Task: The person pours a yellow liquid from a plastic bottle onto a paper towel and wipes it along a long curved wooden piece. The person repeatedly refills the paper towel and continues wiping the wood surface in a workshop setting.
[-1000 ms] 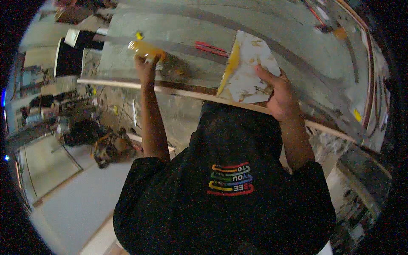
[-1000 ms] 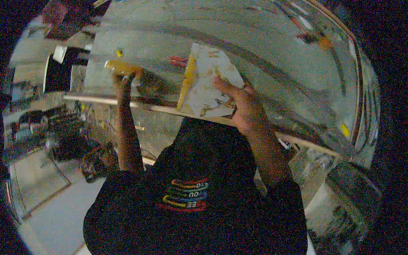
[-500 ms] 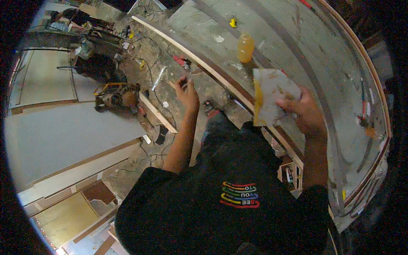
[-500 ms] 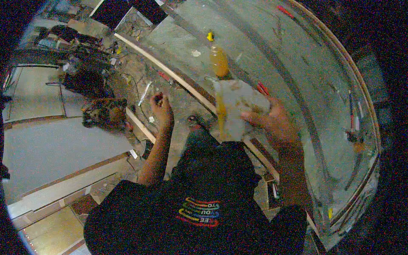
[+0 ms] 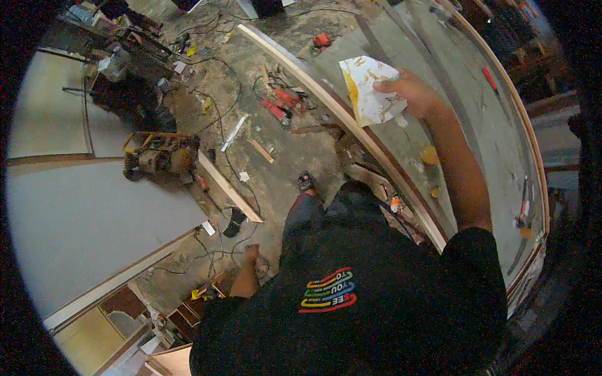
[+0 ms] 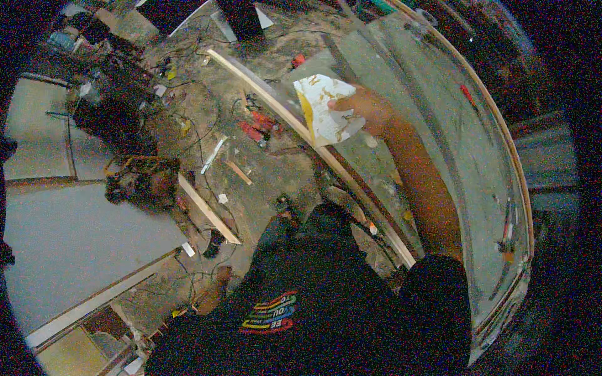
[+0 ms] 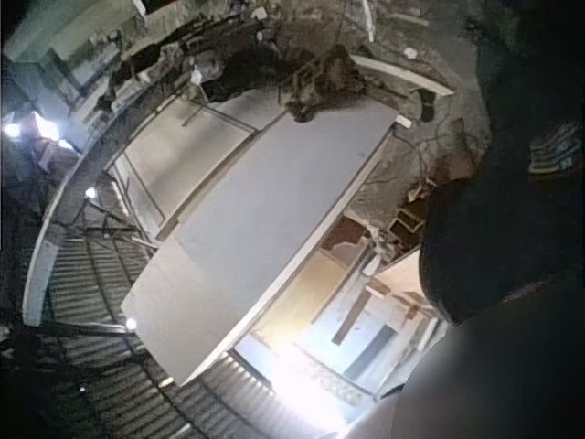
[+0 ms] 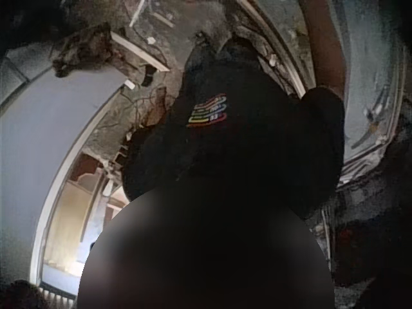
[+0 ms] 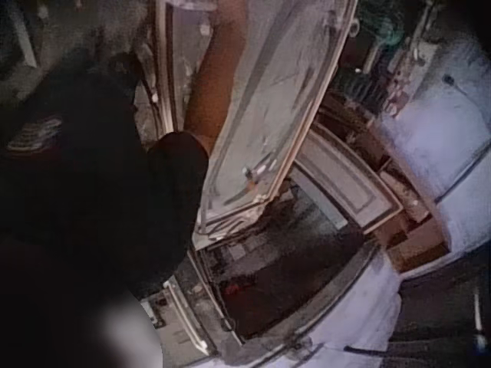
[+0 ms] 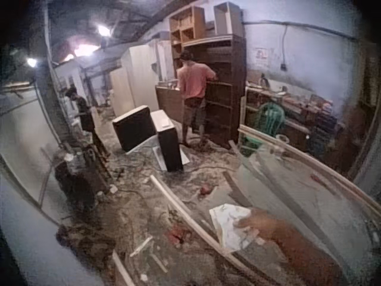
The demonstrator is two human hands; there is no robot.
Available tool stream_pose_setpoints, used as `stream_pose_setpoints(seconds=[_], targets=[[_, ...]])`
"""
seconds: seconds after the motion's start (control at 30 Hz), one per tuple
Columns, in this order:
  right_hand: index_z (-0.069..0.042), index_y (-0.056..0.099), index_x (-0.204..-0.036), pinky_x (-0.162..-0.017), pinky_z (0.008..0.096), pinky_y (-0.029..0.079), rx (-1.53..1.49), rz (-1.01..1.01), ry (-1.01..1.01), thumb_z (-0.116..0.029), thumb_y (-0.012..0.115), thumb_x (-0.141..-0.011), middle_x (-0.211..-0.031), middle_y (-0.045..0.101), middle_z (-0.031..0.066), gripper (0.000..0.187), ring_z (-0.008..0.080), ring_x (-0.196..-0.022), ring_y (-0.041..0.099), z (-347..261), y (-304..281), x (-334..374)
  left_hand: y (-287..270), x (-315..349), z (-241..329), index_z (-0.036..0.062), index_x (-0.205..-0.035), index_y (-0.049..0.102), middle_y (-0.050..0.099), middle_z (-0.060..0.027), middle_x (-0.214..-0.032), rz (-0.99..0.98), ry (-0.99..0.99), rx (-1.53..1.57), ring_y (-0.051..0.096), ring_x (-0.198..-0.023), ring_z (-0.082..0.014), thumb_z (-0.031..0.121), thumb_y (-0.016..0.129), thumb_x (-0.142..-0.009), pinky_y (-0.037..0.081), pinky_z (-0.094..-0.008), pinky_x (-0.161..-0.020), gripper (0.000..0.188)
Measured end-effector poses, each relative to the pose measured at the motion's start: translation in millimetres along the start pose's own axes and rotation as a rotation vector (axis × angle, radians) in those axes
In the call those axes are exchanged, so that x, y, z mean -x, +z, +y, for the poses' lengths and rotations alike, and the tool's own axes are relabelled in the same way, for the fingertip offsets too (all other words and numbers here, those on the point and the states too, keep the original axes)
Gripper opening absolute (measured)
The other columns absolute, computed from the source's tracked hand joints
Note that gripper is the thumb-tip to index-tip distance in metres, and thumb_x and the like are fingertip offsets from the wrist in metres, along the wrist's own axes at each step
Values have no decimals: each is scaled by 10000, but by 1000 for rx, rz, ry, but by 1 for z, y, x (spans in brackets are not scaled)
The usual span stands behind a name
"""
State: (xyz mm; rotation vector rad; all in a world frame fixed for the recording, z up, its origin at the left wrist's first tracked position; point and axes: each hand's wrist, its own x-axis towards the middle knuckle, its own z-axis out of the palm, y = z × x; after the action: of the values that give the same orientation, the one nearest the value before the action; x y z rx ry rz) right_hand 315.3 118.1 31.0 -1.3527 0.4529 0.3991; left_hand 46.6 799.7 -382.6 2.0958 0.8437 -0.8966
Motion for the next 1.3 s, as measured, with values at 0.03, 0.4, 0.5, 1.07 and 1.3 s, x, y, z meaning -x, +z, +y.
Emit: stream_pose_setpoints(seconds=[0.03,0.4,0.5,1.07,1.3], targets=[[6,582,-1124,-780,350,551,6,-11,24,-137,747,-794,-999,682,88,395,196,-861,673,-14,7,-25,-21,-21,21,2,-922,592,601,-82,-843,50,21,153,568,-779,-200,195,619,-839,461,-347,-723,213],[10,581,-1160,-812,319,515,207,-19,-60,-184,734,-816,-1023,678,67,424,160,-898,650,-68,34,-188,-92,-80,541,-18,-1121,597,641,-112,-1058,46,794,330,599,-989,-192,234,599,-933,458,-324,-870,314],[15,594,-1157,-822,315,499,297,-55,-106,-200,713,-833,-1014,675,49,407,147,-900,634,-75,36,-225,-87,-72,659,-4,-1216,536,586,-132,-1187,-132,814,419,568,-1083,-216,336,526,-970,438,-353,-931,419],[-10,630,-1136,-856,407,496,596,-13,-75,-170,645,-744,-992,655,219,424,321,-944,642,-110,92,-414,-74,-133,863,41,-1283,521,587,-91,-1183,-635,471,565,553,-1069,-206,586,197,-989,418,-340,-956,699],[30,636,-1109,-769,354,515,536,0,-141,-129,651,-761,-904,687,188,382,266,-810,663,-112,132,-438,-102,-140,867,16,-1323,467,531,-105,-1247,-811,425,585,469,-1192,-228,620,126,-974,295,-345,-1061,777]])
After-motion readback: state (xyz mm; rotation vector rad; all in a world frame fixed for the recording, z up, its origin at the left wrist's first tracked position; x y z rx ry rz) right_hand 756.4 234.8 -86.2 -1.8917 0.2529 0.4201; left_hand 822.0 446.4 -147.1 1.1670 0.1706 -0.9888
